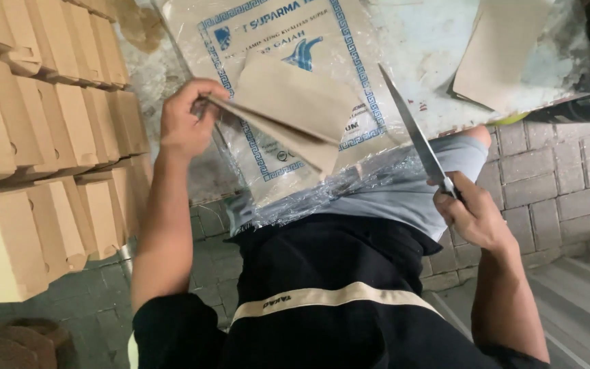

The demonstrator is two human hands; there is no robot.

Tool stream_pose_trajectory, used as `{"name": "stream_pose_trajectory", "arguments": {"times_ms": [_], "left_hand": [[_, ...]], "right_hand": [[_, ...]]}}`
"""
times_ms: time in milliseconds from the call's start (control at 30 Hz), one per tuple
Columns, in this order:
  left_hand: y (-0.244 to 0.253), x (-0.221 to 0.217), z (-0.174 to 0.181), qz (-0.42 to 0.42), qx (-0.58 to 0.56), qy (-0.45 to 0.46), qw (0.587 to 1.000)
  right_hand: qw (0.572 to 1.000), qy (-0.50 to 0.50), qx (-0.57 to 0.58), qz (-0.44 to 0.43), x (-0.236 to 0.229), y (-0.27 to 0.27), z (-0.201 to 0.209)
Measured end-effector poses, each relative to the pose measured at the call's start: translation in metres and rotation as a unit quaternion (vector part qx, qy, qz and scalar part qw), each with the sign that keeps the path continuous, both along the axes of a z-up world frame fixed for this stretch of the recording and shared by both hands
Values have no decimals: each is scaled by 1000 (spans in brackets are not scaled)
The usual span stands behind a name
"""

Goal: The person cuts rectangular sheets from a plastic-wrapped stack using a knife, then places each sheet into a small cardboard box. The filled boxes are stacked on a pile to the left.

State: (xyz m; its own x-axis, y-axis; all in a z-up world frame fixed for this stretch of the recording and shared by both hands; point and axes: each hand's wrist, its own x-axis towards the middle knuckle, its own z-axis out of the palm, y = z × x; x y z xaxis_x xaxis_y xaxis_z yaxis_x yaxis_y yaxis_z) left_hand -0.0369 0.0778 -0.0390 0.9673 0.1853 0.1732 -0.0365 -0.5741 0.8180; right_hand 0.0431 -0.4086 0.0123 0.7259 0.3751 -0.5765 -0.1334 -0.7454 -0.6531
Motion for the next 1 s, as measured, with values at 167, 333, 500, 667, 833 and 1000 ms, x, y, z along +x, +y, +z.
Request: {"name": "stream_pose_trajectory", "arguments": {"times_ms": [167, 333, 500, 667, 833, 1000], "left_hand": [[-2, 50, 21, -20, -53, 74, 996], [-4, 70, 18, -18, -10, 89, 996], [-19, 48, 10, 208, -55, 118, 970], [-100, 21, -4, 361, -409, 38, 837], [-143, 13, -1, 243, -559, 77, 789], [-114, 40, 5, 80, -485, 236, 838]], "right_hand": [[944, 118, 307, 9, -14, -1, -28], [950, 87, 298, -42, -29, 0, -36], [916, 53, 392, -68, -40, -7, -47], [936, -45, 348, -34, -34, -18, -86], [954, -81, 287, -2, -34, -9, -75], [964, -79, 255, -4, -38, -28, -82]]}}
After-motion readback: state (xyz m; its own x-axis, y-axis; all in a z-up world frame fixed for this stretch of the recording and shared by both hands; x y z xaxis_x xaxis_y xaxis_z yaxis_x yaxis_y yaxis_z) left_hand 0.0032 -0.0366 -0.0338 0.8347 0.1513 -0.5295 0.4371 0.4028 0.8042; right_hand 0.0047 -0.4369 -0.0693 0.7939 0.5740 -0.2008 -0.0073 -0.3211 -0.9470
